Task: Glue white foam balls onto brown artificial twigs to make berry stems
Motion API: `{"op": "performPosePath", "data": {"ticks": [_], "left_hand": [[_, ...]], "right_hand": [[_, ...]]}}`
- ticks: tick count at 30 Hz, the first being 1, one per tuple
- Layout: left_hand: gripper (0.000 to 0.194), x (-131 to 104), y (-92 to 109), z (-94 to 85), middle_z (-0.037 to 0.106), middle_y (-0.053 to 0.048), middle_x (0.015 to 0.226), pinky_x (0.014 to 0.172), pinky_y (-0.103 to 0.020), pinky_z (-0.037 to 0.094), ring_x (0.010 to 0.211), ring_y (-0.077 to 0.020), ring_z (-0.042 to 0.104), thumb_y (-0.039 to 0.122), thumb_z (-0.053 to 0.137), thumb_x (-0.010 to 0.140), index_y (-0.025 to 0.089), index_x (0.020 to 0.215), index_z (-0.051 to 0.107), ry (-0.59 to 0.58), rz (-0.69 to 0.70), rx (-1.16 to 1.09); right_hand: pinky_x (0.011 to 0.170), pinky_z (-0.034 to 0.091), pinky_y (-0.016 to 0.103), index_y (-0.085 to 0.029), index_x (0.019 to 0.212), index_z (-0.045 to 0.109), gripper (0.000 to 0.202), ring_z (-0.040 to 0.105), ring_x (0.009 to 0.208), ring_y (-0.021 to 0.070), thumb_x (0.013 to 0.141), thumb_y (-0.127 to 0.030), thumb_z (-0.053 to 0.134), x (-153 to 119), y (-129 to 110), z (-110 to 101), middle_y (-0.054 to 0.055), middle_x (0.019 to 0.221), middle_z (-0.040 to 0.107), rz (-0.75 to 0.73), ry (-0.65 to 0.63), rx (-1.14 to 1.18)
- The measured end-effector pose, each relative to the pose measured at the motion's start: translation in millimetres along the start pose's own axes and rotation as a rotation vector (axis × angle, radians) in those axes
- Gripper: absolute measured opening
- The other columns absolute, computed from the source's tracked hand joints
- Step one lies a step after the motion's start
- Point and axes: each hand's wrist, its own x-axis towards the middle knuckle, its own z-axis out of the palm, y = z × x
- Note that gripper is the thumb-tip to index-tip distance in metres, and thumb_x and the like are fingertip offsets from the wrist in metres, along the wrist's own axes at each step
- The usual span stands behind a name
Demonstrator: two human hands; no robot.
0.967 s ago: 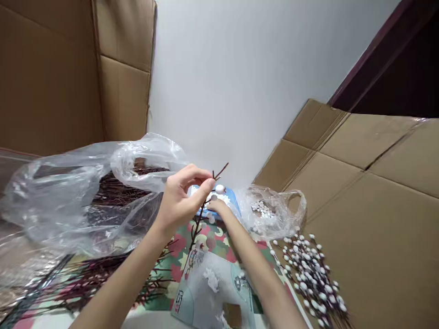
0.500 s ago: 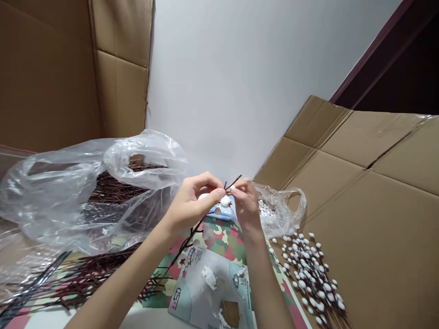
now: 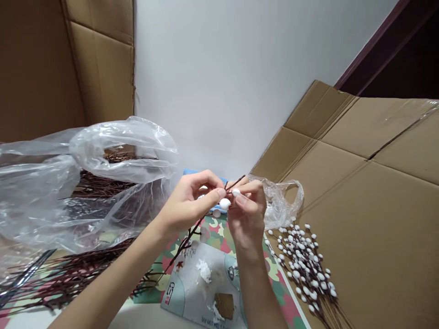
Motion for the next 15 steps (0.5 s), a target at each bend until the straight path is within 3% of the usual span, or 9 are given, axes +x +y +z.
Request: {"op": "performPosePath", "data": {"ticks": [15], "left_hand": [[0.012, -3.6, 0.4, 5.1, 0.053, 0.004, 0.062, 0.055, -0.022, 0.038, 0.058, -0.0081, 0.047, 0.019, 0.060, 0.082, 0.015, 0.071, 0.059, 0.070, 0.073, 0.137]], "right_hand": [[0.070, 0.044, 0.028, -0.025, 0.067, 0.060, 0.014, 0.052, 0.070, 0.0116, 0.077, -0.015, 0.056, -3.6, 1.7, 4.9, -0.004, 0.068, 0.053, -0.084, 0.072, -0.133]]}}
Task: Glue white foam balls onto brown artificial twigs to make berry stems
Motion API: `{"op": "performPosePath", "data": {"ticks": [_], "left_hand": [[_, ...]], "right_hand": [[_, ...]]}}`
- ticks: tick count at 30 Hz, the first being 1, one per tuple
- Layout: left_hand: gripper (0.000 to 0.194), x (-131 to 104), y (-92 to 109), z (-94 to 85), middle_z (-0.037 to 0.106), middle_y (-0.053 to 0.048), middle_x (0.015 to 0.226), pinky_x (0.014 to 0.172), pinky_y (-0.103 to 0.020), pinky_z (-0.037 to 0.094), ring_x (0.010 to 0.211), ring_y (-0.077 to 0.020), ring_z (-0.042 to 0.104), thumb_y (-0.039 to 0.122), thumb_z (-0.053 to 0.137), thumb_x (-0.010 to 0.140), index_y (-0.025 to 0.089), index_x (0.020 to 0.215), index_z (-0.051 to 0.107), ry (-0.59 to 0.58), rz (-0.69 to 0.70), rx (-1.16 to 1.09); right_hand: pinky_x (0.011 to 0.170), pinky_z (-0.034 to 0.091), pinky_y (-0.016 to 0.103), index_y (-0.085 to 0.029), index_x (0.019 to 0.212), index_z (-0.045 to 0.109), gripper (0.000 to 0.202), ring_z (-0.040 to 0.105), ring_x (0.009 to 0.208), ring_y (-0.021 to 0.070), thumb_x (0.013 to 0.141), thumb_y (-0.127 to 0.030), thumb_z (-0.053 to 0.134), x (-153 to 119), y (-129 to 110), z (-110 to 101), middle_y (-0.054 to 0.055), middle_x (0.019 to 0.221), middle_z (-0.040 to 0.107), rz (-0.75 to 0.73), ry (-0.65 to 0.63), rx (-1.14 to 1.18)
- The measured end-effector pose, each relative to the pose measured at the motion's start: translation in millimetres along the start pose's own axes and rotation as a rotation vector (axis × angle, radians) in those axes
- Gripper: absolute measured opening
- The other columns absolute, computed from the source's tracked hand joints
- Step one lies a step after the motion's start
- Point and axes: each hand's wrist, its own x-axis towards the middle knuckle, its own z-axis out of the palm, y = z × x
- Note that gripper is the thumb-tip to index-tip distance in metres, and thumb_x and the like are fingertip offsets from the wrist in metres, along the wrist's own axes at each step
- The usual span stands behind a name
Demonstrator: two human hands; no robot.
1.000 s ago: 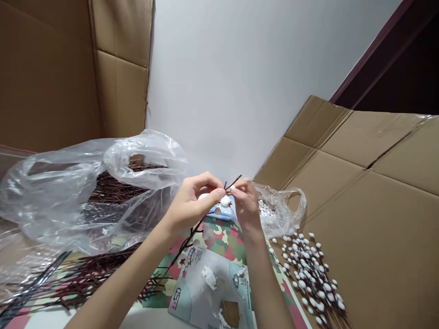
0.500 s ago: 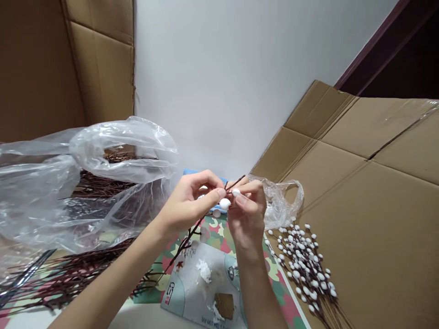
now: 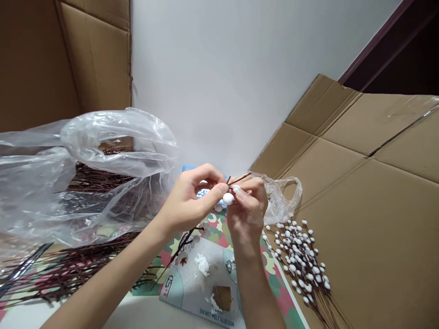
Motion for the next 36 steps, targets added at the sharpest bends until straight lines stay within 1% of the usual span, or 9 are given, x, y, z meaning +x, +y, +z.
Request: {"op": "performPosePath", "data": {"ticks": [8, 17, 20, 22, 24, 27, 30, 33, 36], "left_hand": [[0.011, -3, -2, 3.4, 0.059, 0.002, 0.069, 0.055, -0.022, 0.038, 0.062, -0.0096, 0.051, 0.020, 0.059, 0.083, 0.017, 0.072, 0.059, 0.001, -0.014, 0.021], [0.012, -1, 0, 4.8, 0.061, 0.000, 0.072, 0.063, -0.024, 0.043, 0.067, -0.0116, 0.055, 0.023, 0.060, 0.084, 0.017, 0.074, 0.061, -0.017, -0.031, 0.013], [0.009, 1, 1, -2.4, 0.064, -0.002, 0.082, 0.072, -0.025, 0.045, 0.077, -0.0138, 0.056, 0.025, 0.060, 0.085, 0.018, 0.082, 0.065, 0.058, 0.018, 0.026], [0.011, 1, 2, -10.3, 0.064, -0.003, 0.088, 0.078, -0.025, 0.044, 0.085, -0.0146, 0.056, 0.027, 0.060, 0.086, 0.019, 0.085, 0.067, 0.138, 0.031, -0.056], [0.017, -3, 6, -18.5, 0.063, -0.003, 0.089, 0.079, -0.024, 0.044, 0.086, -0.0149, 0.055, 0.032, 0.057, 0.086, 0.020, 0.084, 0.070, 0.151, -0.037, -0.246], [0.028, -18, 14, -26.5, 0.060, -0.005, 0.083, 0.072, -0.027, 0.046, 0.077, -0.0156, 0.054, 0.040, 0.053, 0.086, 0.020, 0.083, 0.072, 0.060, -0.250, -0.541], [0.035, -39, 21, -26.7, 0.055, -0.006, 0.073, 0.065, -0.029, 0.045, 0.068, -0.0156, 0.051, 0.044, 0.051, 0.085, 0.017, 0.077, 0.072, 0.002, -0.416, -0.734], [0.037, -60, 23, -22.6, 0.050, -0.005, 0.067, 0.062, -0.029, 0.043, 0.064, -0.0158, 0.048, 0.047, 0.050, 0.084, 0.018, 0.071, 0.069, -0.009, -0.493, -0.834], [0.037, -78, 21, -18.6, 0.048, -0.004, 0.065, 0.064, -0.030, 0.042, 0.063, -0.0155, 0.046, 0.049, 0.053, 0.082, 0.017, 0.066, 0.065, 0.010, -0.495, -0.817]], "right_hand": [[0.063, 0.043, 0.028, -0.024, 0.066, 0.051, 0.014, 0.048, 0.064, 0.0123, 0.077, -0.016, 0.052, -4, 2, 3, -0.003, 0.067, 0.046, -0.048, 0.095, -0.152], [0.062, 0.042, 0.026, -0.024, 0.069, 0.056, 0.014, 0.050, 0.066, 0.0115, 0.079, -0.015, 0.056, -1, 1, -2, -0.004, 0.068, 0.050, -0.074, 0.046, -0.153], [0.063, 0.042, 0.027, -0.024, 0.071, 0.059, 0.011, 0.053, 0.069, 0.0119, 0.078, -0.016, 0.057, 2, -6, -6, -0.004, 0.071, 0.054, -0.108, 0.048, -0.205], [0.064, 0.043, 0.027, -0.024, 0.072, 0.059, 0.010, 0.054, 0.070, 0.0121, 0.078, -0.017, 0.058, 5, -13, -8, -0.004, 0.072, 0.055, -0.139, 0.084, -0.242], [0.066, 0.042, 0.028, -0.024, 0.072, 0.059, 0.009, 0.054, 0.071, 0.0123, 0.077, -0.017, 0.059, 8, -19, -12, -0.003, 0.072, 0.054, -0.155, 0.110, -0.267], [0.066, 0.041, 0.028, -0.024, 0.072, 0.061, 0.007, 0.054, 0.070, 0.0126, 0.075, -0.018, 0.061, 13, -27, -17, -0.003, 0.071, 0.056, -0.158, 0.098, -0.266], [0.064, 0.040, 0.029, -0.023, 0.070, 0.062, 0.007, 0.054, 0.068, 0.0129, 0.072, -0.017, 0.063, 15, -33, -18, -0.003, 0.068, 0.057, -0.177, 0.071, -0.229], [0.062, 0.040, 0.028, -0.024, 0.069, 0.064, 0.008, 0.055, 0.066, 0.0128, 0.071, -0.016, 0.064, 10, -38, -17, -0.003, 0.065, 0.059, -0.174, 0.034, -0.214], [0.060, 0.040, 0.028, -0.024, 0.069, 0.064, 0.010, 0.054, 0.064, 0.0129, 0.072, -0.015, 0.063, 0, -44, -16, -0.003, 0.065, 0.060, -0.153, -0.009, -0.227]]}}
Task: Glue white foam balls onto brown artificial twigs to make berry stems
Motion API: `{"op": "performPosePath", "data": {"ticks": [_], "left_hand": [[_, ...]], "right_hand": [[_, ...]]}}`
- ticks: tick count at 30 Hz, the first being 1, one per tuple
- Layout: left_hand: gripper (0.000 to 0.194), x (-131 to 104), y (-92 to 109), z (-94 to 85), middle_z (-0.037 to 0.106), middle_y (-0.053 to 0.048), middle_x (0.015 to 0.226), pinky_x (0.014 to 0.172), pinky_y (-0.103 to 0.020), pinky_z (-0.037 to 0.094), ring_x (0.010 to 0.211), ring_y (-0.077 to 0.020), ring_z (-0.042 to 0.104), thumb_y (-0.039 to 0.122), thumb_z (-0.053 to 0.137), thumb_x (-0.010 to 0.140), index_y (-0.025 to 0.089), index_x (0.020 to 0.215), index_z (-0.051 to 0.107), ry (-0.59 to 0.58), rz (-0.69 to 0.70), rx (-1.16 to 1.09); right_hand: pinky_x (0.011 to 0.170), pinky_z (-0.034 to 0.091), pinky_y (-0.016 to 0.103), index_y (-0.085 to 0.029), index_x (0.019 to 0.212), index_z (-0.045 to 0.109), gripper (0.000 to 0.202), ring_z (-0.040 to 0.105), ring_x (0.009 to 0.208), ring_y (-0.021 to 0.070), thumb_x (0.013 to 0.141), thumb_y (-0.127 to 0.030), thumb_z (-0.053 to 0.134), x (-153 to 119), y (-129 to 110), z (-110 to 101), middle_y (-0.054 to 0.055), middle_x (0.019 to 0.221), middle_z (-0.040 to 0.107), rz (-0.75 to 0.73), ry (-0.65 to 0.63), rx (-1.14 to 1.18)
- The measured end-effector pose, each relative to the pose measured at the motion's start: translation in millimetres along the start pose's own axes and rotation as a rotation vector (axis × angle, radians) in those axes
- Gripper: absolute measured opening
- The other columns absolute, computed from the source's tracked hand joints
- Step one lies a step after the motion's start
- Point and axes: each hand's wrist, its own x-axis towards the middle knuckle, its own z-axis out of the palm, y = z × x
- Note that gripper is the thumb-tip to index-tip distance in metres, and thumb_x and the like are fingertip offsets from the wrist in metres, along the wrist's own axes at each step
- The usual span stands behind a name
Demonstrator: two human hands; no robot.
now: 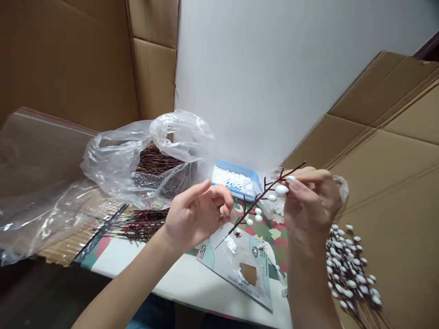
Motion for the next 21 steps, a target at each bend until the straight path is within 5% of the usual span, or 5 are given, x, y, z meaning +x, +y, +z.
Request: {"op": "performPosePath", "data": {"ticks": [4, 12, 21], "left_hand": [[0.030, -14, -14, -5.3, 0.043, -0.001, 0.064, 0.061, -0.025, 0.040, 0.061, -0.0126, 0.040, 0.044, 0.072, 0.068, 0.017, 0.065, 0.060, -0.001, 0.086, -0.042], [0.034, -25, -34, -11.7, 0.036, 0.004, 0.067, 0.061, -0.014, 0.042, 0.056, -0.0050, 0.031, 0.014, 0.082, 0.054, 0.016, 0.069, 0.051, 0.016, -0.057, -0.433], [0.023, -19, -43, -22.6, 0.032, 0.008, 0.051, 0.052, -0.016, 0.036, 0.046, -0.0034, 0.014, 0.031, 0.078, 0.072, 0.014, 0.068, 0.064, 0.150, -0.074, -0.357]], "right_hand": [[0.060, 0.037, 0.029, -0.024, 0.070, 0.065, 0.009, 0.052, 0.065, 0.0140, 0.071, -0.015, 0.063, -11, -3, -7, -0.002, 0.066, 0.059, 0.008, -0.008, -0.028], [0.060, 0.035, 0.032, -0.027, 0.071, 0.066, 0.010, 0.050, 0.066, 0.0159, 0.071, -0.017, 0.064, -27, 4, -18, 0.000, 0.068, 0.056, 0.098, 0.038, -0.079], [0.053, 0.034, 0.029, -0.025, 0.069, 0.065, 0.008, 0.050, 0.059, 0.0137, 0.071, -0.018, 0.063, -32, 7, -20, -0.003, 0.064, 0.058, 0.123, 0.028, -0.062]]}}
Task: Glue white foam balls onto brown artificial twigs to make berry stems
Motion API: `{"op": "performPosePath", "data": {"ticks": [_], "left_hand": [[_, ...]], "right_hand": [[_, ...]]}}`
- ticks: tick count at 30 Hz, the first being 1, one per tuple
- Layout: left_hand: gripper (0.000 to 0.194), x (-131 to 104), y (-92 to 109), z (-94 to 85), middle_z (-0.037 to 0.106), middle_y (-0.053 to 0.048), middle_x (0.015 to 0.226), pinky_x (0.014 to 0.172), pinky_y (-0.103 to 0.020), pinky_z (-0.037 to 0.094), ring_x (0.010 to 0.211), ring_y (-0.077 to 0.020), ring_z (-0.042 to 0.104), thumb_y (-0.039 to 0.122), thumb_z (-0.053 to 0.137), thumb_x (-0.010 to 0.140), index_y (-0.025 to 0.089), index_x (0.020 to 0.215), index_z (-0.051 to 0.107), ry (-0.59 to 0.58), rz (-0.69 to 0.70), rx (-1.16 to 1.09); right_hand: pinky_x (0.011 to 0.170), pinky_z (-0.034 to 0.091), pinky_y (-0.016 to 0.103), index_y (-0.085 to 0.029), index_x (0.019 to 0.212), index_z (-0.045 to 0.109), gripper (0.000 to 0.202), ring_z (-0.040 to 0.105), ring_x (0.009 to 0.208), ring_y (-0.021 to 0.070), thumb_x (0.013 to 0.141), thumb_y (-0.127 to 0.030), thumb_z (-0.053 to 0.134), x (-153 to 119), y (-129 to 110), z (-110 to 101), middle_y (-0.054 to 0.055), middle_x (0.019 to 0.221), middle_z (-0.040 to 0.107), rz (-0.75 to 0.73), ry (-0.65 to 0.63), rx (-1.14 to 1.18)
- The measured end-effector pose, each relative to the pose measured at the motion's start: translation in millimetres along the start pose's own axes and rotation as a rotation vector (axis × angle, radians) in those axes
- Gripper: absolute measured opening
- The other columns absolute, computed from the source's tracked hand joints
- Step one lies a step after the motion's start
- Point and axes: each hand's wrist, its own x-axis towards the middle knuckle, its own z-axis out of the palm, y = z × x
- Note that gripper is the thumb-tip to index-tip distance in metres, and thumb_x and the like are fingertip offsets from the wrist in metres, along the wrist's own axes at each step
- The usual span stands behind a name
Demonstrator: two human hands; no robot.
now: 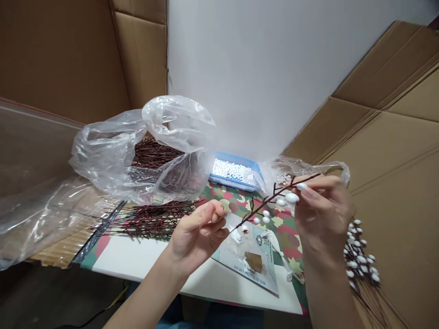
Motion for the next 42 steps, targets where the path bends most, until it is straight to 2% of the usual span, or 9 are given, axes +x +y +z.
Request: {"op": "performPosePath", "data": {"ticks": [3, 9, 14, 20, 23, 26, 31, 36, 42], "left_hand": [[0.018, 2, -5, -13.5, 0.025, 0.009, 0.042, 0.051, -0.017, 0.031, 0.044, -0.0055, 0.015, 0.032, 0.068, 0.082, 0.015, 0.077, 0.067, 0.061, 0.058, 0.152], [0.037, -5, -31, -43.9, 0.060, -0.002, 0.084, 0.071, -0.025, 0.041, 0.077, -0.0155, 0.053, 0.033, 0.075, 0.075, 0.021, 0.108, 0.063, 0.050, 0.311, 0.844], [0.023, -12, -50, -42.1, 0.058, -0.003, 0.070, 0.065, -0.027, 0.037, 0.067, -0.0162, 0.050, 0.033, 0.052, 0.092, 0.018, 0.082, 0.065, 0.118, 0.404, 1.265], [0.037, -21, -47, -60.9, 0.054, 0.000, 0.062, 0.048, -0.023, 0.028, 0.048, -0.0094, 0.036, 0.042, 0.046, 0.092, 0.015, 0.073, 0.062, 0.156, 0.116, 1.209], [0.037, -26, -43, -73.8, 0.048, 0.003, 0.056, 0.046, -0.022, 0.027, 0.047, -0.0084, 0.034, 0.040, 0.047, 0.091, 0.015, 0.068, 0.059, 0.169, 0.091, 1.275], [0.038, -26, -43, -81.8, 0.047, 0.003, 0.053, 0.047, -0.021, 0.028, 0.048, -0.0086, 0.038, 0.037, 0.047, 0.090, 0.016, 0.060, 0.053, 0.175, 0.124, 1.347], [0.033, -21, -49, -87.5, 0.048, 0.003, 0.052, 0.049, -0.021, 0.032, 0.050, -0.0097, 0.044, 0.034, 0.051, 0.087, 0.017, 0.059, 0.051, 0.241, 0.197, 1.436], [0.032, -21, -49, -89.2, 0.046, 0.004, 0.050, 0.047, -0.021, 0.031, 0.046, -0.0082, 0.041, 0.028, 0.050, 0.087, 0.018, 0.057, 0.045, 0.245, 0.227, 1.424], [0.036, -23, -48, -89.7, 0.040, 0.005, 0.049, 0.047, -0.023, 0.028, 0.046, -0.0089, 0.039, 0.029, 0.046, 0.089, 0.019, 0.055, 0.043, 0.200, 0.211, 1.494]], "right_hand": [[0.055, 0.035, 0.031, -0.026, 0.070, 0.065, 0.011, 0.049, 0.060, 0.0147, 0.072, -0.017, 0.061, 1, -9, 3, -0.001, 0.065, 0.056, 0.002, -0.031, -0.007], [0.057, 0.035, 0.030, -0.026, 0.068, 0.060, 0.010, 0.048, 0.061, 0.0128, 0.073, -0.017, 0.061, 1, -10, 20, -0.003, 0.064, 0.053, -0.038, 0.024, -0.019], [0.063, 0.038, 0.027, -0.022, 0.072, 0.055, 0.012, 0.050, 0.065, 0.0102, 0.081, -0.025, 0.060, 0, 18, 23, -0.004, 0.068, 0.051, 0.039, 0.058, -0.106], [0.077, 0.042, 0.035, -0.024, 0.085, 0.058, 0.011, 0.055, 0.083, 0.0178, 0.089, -0.033, 0.052, -43, 58, -48, 0.000, 0.084, 0.057, 0.066, -0.327, -0.711], [0.078, 0.041, 0.038, -0.025, 0.087, 0.061, 0.015, 0.053, 0.087, 0.0224, 0.089, -0.036, 0.052, -95, 66, -88, 0.004, 0.091, 0.058, 0.144, -0.675, -1.043], [0.077, 0.041, 0.039, -0.028, 0.090, 0.064, 0.018, 0.051, 0.093, 0.0266, 0.090, -0.040, 0.050, -139, 65, -106, 0.007, 0.100, 0.057, 0.240, -0.768, -1.250], [0.079, 0.040, 0.041, -0.027, 0.086, 0.064, 0.013, 0.049, 0.092, 0.0272, 0.085, -0.037, 0.057, -162, 66, -108, 0.008, 0.099, 0.058, 0.317, -0.651, -1.210], [0.064, 0.041, 0.030, -0.022, 0.070, 0.052, 0.011, 0.052, 0.068, 0.0160, 0.079, -0.021, 0.059, -156, 65, -103, -0.001, 0.068, 0.055, 0.462, -0.473, -0.611], [0.043, 0.036, 0.022, -0.023, 0.083, 0.055, 0.010, 0.048, 0.056, 0.0094, 0.081, -0.013, 0.056, -149, 53, -54, -0.002, 0.078, 0.055, 0.420, -0.087, -0.159]]}}
